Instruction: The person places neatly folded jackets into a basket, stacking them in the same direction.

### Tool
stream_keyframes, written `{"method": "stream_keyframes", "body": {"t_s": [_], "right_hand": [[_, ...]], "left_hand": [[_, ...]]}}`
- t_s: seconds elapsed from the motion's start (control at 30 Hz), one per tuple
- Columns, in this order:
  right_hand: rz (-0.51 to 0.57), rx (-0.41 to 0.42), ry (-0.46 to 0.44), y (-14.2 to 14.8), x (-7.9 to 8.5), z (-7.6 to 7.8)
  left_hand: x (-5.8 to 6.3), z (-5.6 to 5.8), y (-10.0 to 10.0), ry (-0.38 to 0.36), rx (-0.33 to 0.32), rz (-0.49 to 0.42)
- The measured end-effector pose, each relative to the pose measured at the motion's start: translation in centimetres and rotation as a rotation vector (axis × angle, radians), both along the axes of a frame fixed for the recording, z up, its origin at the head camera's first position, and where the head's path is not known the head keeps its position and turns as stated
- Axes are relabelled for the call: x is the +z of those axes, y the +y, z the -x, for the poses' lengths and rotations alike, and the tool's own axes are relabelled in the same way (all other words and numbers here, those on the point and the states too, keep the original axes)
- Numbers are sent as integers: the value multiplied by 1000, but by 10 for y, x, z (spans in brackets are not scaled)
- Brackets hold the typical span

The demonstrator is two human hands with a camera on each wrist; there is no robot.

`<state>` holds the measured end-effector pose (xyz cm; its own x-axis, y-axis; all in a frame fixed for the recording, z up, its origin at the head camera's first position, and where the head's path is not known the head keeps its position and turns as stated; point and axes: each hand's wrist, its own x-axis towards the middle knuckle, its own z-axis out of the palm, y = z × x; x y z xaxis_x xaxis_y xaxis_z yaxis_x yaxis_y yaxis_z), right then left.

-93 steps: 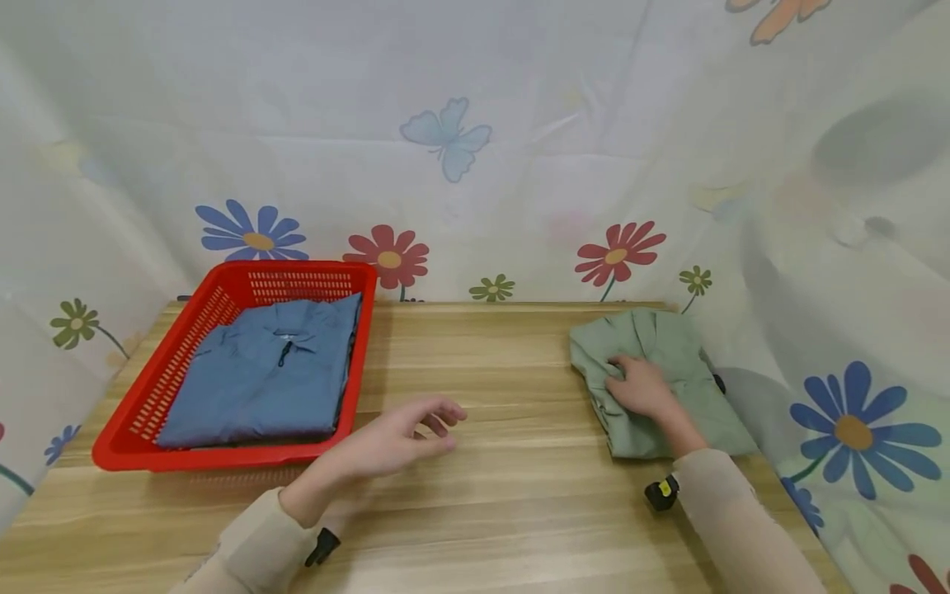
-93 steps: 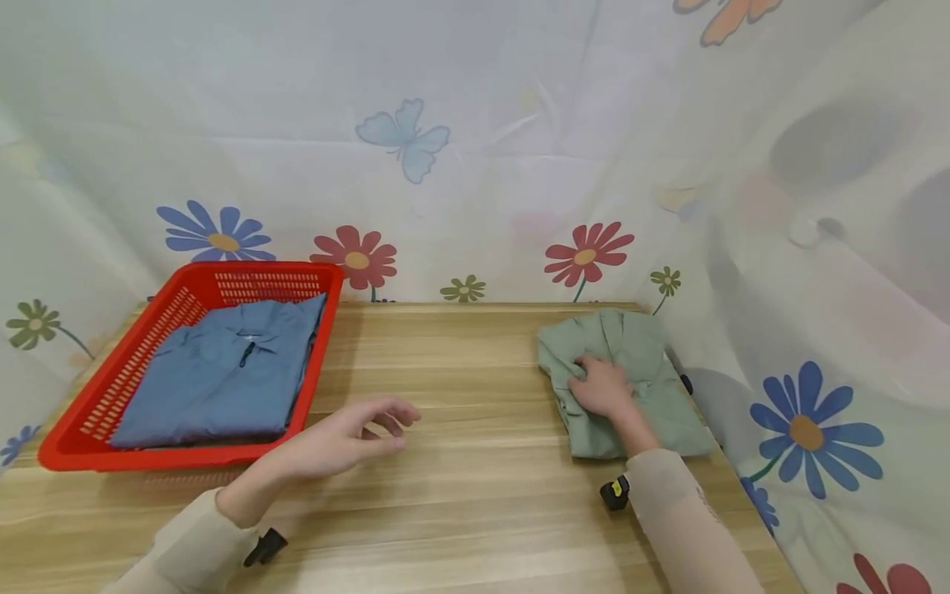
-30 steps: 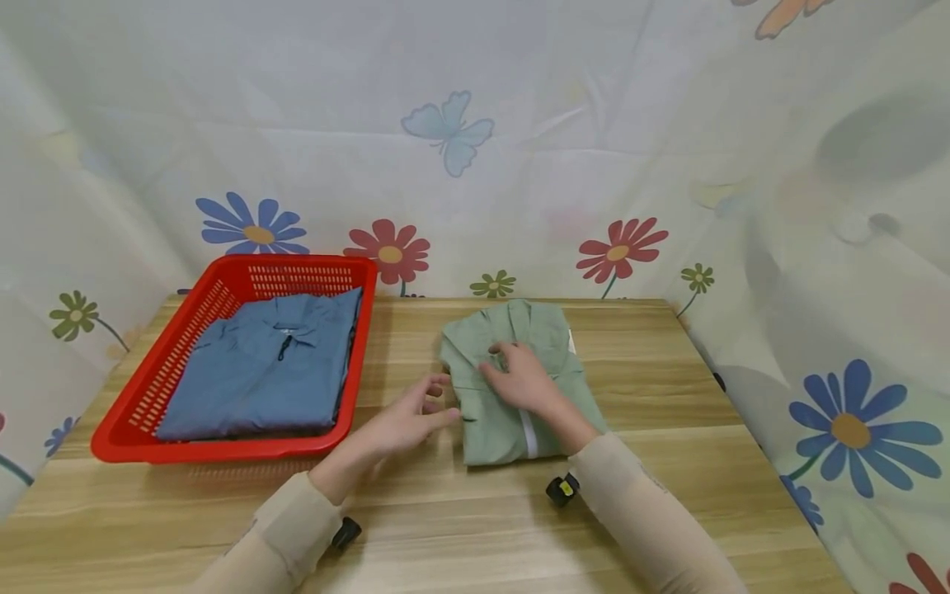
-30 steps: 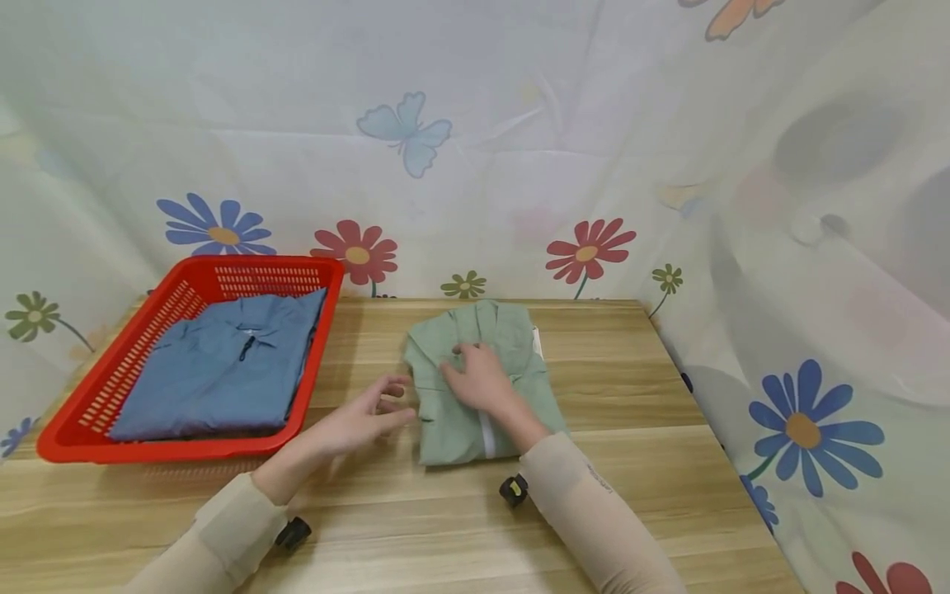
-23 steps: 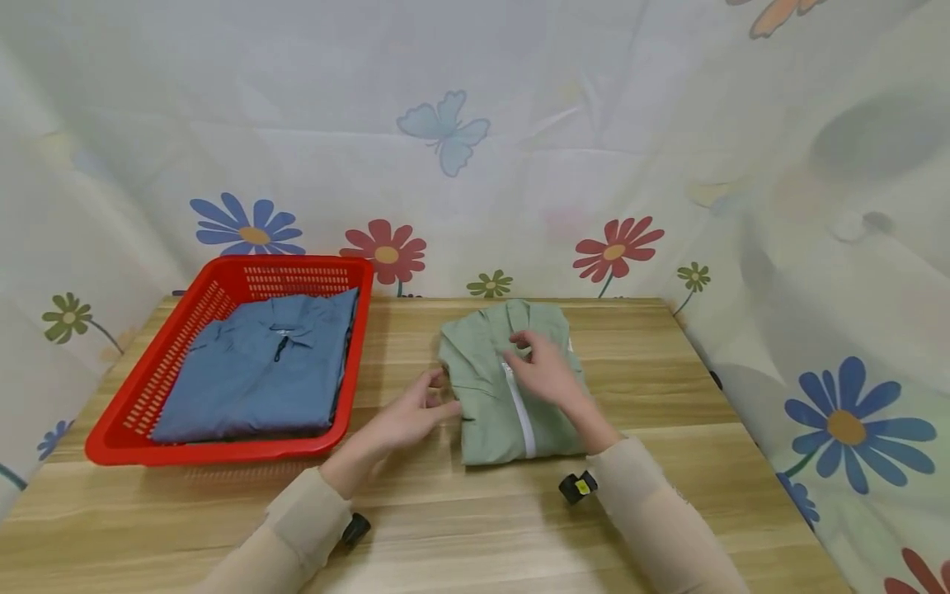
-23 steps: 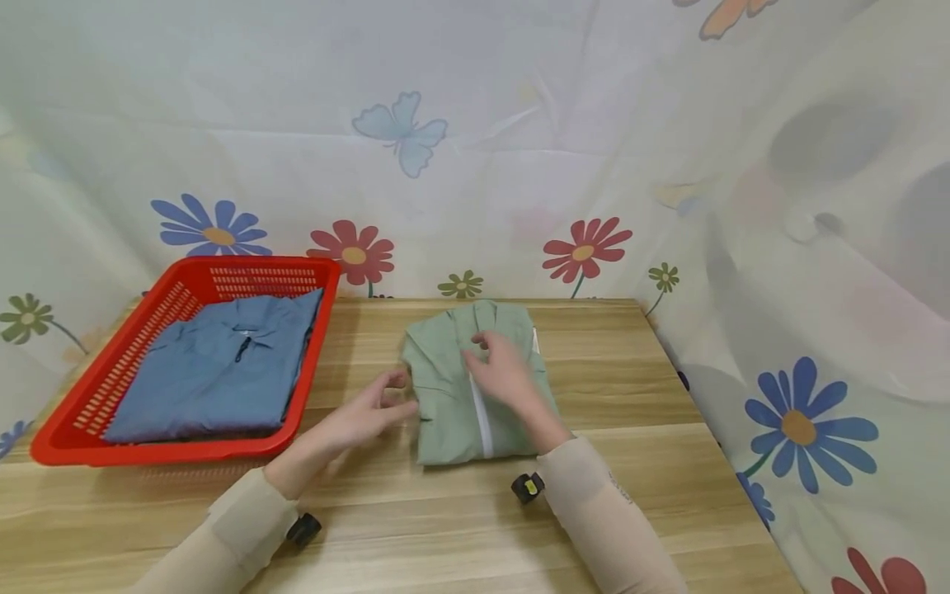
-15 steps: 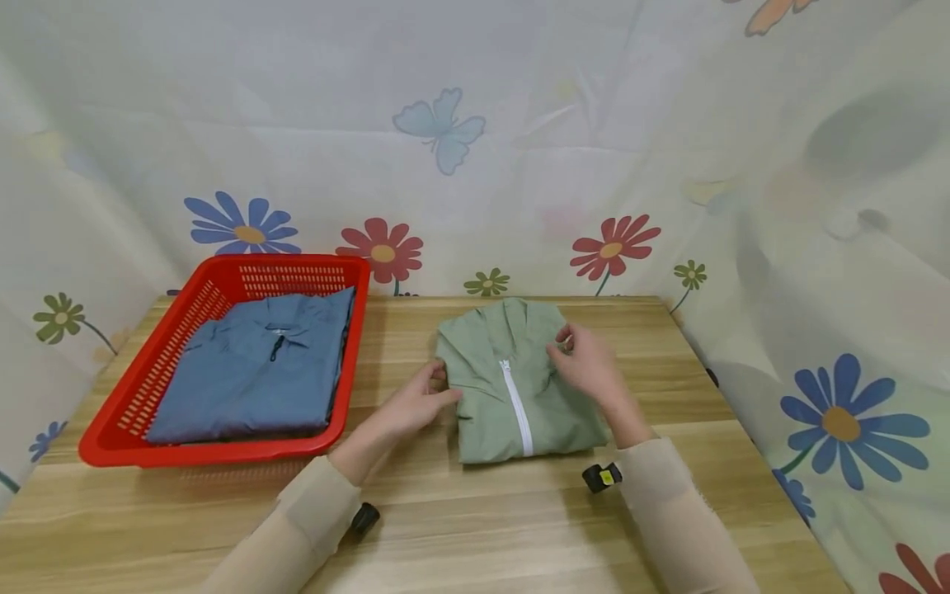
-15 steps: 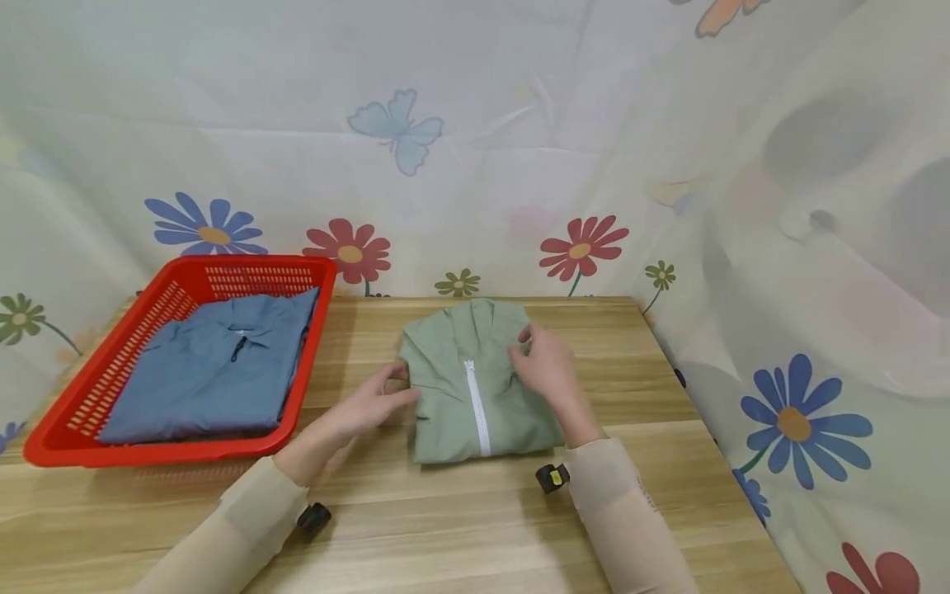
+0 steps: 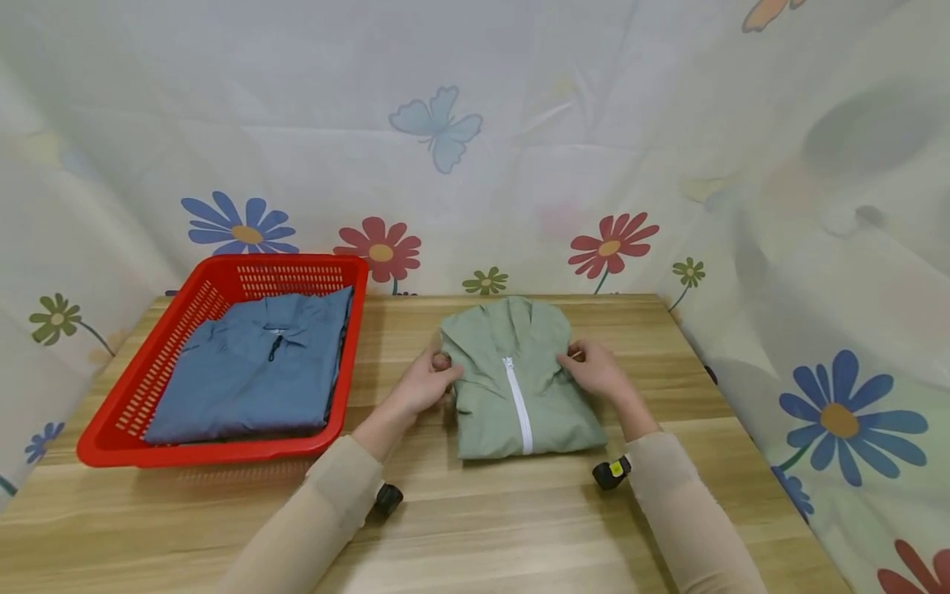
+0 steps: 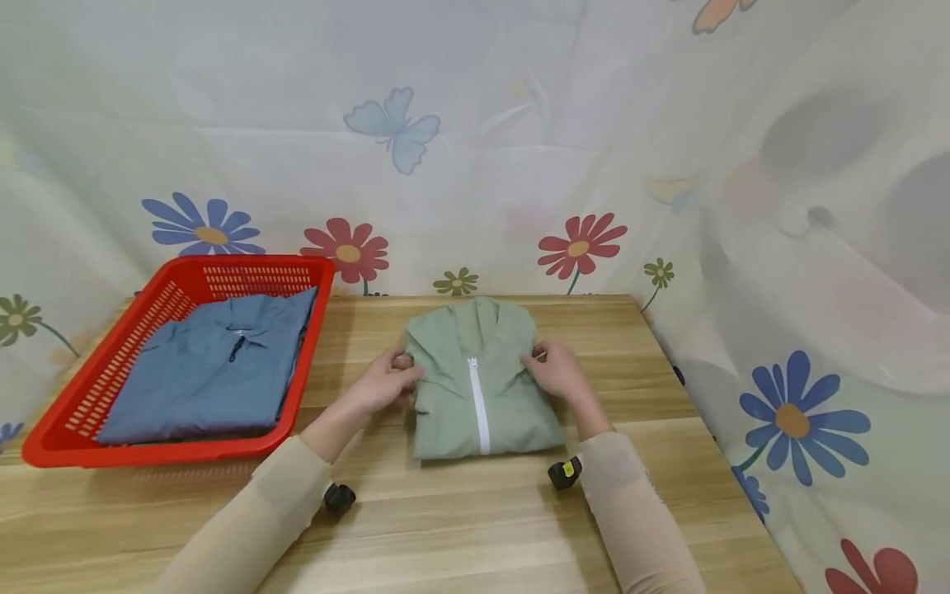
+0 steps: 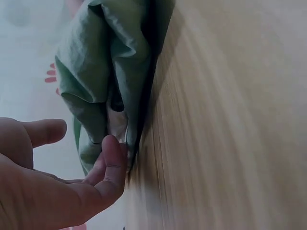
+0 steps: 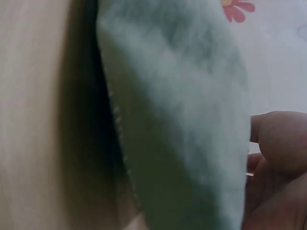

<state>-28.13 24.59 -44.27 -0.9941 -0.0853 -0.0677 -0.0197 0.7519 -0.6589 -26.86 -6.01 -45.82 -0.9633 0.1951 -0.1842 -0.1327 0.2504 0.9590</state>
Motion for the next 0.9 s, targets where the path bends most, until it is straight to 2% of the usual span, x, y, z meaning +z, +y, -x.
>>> {"method": "stream_keyframes", "body": {"t_s": [0.07, 0.3, 0.5, 0.7, 0.9], "right_hand": [[5, 4, -7, 3, -4, 2], [50, 9, -17, 9, -14, 5], [56, -19, -48, 11, -16, 1], [111, -32, -112, 15, -10, -13], [213, -32, -180, 19, -6, -20]], "left_hand": [[-1, 3, 3, -16, 6, -17], [-6, 12, 8, 23, -27, 62], [-8, 8, 7, 35, -17, 96], [-4, -2, 2, 2, -12, 26], [1, -4, 0, -113, -23, -124]]}}
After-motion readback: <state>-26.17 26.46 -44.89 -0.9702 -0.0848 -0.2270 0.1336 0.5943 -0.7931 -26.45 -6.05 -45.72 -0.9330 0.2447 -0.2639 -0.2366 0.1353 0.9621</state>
